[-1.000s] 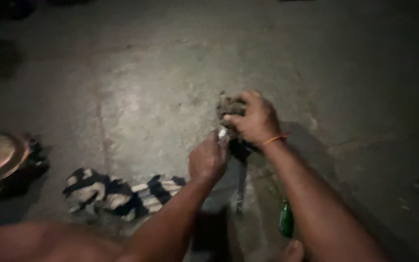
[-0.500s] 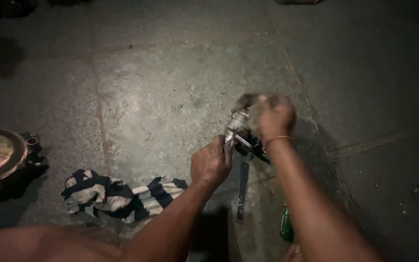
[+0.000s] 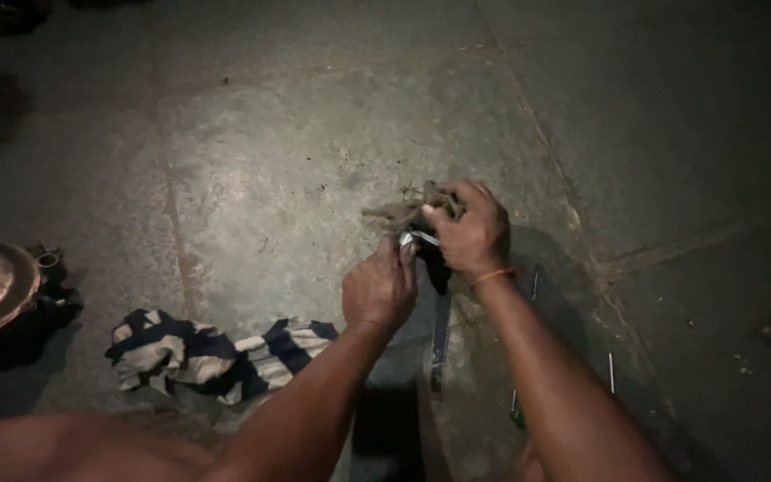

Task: The person is using a thin metal strip and a cloth to scrape and wipe dirt and grease from a mechanical part by hand.

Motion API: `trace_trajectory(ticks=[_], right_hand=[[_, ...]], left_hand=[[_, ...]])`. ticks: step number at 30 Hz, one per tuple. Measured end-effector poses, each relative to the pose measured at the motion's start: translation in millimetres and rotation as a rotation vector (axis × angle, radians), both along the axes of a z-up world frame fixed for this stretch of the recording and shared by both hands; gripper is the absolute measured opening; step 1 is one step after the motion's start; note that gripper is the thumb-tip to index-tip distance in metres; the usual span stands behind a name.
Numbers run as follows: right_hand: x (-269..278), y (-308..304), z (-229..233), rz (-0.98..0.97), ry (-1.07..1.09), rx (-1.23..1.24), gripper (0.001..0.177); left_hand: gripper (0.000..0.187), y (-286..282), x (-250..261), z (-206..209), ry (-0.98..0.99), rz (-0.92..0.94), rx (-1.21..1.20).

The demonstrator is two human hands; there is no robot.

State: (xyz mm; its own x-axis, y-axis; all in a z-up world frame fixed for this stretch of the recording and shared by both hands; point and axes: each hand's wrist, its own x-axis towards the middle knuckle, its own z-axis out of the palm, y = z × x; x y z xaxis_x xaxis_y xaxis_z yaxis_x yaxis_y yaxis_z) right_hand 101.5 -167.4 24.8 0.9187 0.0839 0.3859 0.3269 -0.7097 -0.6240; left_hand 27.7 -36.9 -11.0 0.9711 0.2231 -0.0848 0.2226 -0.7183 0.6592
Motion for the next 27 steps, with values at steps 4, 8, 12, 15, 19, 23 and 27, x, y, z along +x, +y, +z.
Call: trace_trajectory(ticks=[4,8,12,15,19,23,27], right_hand=[[4.9,11.2,8.2,-0.061,-0.012,-0.102,0.026],[6.8,14.3,2.6,-0.198,0.071,-0.154,0.027],[27.7,-2.3,-29.8,-0.332,0.228,-0.167,0.025],[61.8,-33.8,-42.3,-0.473,0.148,0.151,0.032],[56.8,-70.5,-38.5,-0.376,0.392,1.156,0.031],[33.2,-52.0,-28.2,0.084,0.33,0.701,0.04],[11.4,-16.4,-7.5,-0.08,0.367,0.014,0.039]], left_hand=[[0.03,-1.2,-0.6,4.3,-0.01,0.003,-0.02],[0.03,-1.3,-1.3,-3.0,-0.12,-0.017,-0.011],[0.03,-2.3,-4.3,-13.6,-0.138,-0.017,0.037],[0.027,3.5,4.4,-8.7,-0.256,-0.037,0.059],[0.027,2.8,-3.2,-8.0,-0.196,-0.033,-0.026],[0.027,1.2,-1.9,0.8,-0.077,-0.016,-0.012],[0.027,1.6,-6.1,0.1,-0.098,-0.013,-0.025]])
